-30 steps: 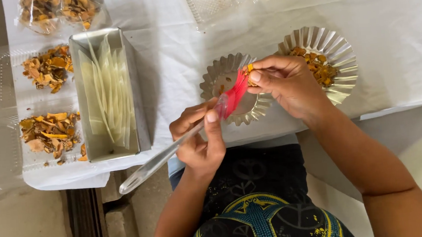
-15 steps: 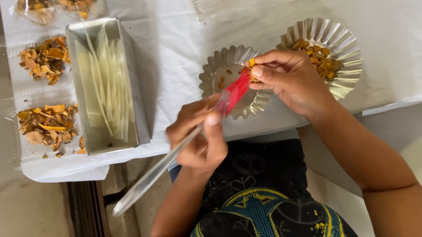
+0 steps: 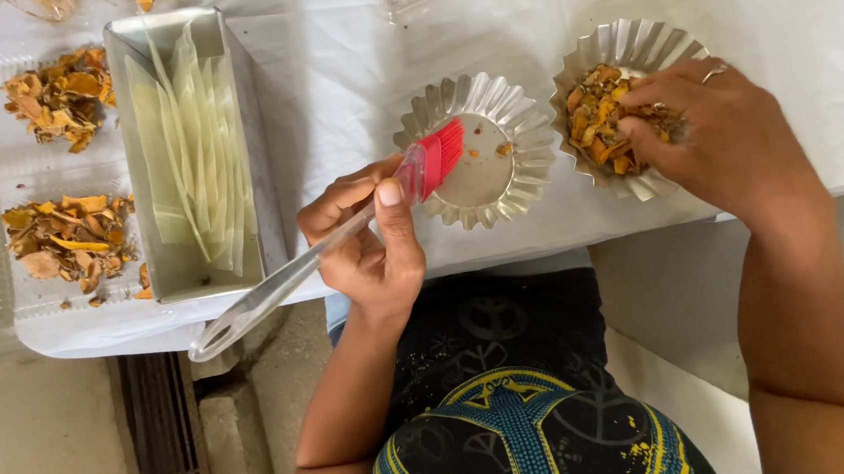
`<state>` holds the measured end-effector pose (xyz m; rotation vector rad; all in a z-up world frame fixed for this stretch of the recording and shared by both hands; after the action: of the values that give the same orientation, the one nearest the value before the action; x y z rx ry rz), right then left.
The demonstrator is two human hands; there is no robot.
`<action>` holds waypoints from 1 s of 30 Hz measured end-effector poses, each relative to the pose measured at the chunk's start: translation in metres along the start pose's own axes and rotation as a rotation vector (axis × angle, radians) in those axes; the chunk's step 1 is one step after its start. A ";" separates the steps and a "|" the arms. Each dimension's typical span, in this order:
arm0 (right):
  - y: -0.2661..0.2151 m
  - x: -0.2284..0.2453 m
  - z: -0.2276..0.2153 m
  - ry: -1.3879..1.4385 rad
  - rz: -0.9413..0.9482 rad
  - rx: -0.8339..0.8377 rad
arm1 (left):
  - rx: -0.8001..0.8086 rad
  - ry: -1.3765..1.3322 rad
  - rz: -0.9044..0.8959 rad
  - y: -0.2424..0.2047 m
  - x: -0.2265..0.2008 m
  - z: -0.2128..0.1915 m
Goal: The person is portioning dried turmeric slices into small foil cups and then placing those cups into plastic containers for packaging.
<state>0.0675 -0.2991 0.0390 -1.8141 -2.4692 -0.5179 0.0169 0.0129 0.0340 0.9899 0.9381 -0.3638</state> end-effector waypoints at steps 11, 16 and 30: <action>0.044 0.102 0.012 0.125 -0.541 0.032 | 0.093 0.068 0.010 -0.008 0.026 0.005; 0.053 0.125 0.052 -0.028 -0.501 0.395 | 0.060 0.152 0.177 -0.011 0.031 0.008; 0.062 0.136 0.063 0.216 -0.399 0.346 | -0.004 0.081 0.070 -0.012 0.054 0.003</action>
<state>0.0928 -0.1396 0.0245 -1.0895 -2.5711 -0.2563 0.0417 0.0112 -0.0149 1.0369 0.9745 -0.2645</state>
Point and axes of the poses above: each hand's wrist, its own y-axis towards the middle knuckle, its own z-axis out of the palm, x = y × z, the point moved 4 cm from there along y, towards the middle knuckle, and after that the axes turned 9 degrees about -x, right-handed, at the moved point
